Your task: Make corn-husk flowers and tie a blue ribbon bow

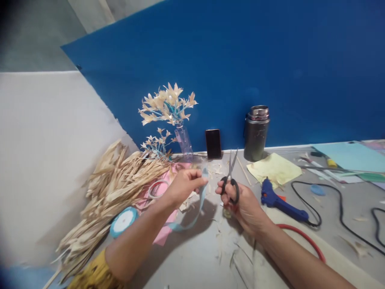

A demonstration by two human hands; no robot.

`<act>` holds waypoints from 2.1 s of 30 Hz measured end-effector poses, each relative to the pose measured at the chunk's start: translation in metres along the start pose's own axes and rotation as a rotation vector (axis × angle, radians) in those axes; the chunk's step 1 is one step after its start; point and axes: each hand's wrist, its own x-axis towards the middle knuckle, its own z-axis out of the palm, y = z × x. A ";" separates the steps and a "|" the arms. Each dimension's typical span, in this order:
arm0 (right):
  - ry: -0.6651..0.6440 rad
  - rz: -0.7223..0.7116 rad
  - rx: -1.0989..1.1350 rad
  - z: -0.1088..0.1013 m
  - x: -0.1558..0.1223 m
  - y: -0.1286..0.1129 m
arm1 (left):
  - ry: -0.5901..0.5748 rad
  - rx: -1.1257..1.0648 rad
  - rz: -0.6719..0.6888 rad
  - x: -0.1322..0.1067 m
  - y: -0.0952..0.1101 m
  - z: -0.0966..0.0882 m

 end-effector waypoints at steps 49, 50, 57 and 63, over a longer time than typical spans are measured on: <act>-0.282 0.074 -0.894 -0.009 -0.001 0.005 | 0.073 -0.530 -0.187 -0.001 -0.052 -0.002; -0.295 0.087 -0.904 -0.008 -0.001 0.006 | 0.047 -0.520 -0.192 -0.001 -0.052 -0.002; -0.309 0.224 -0.771 -0.001 -0.002 -0.001 | -0.027 -0.419 -0.156 -0.004 -0.052 -0.003; -0.318 0.204 -0.763 -0.002 -0.004 0.000 | -0.086 -0.397 -0.124 -0.004 -0.047 -0.012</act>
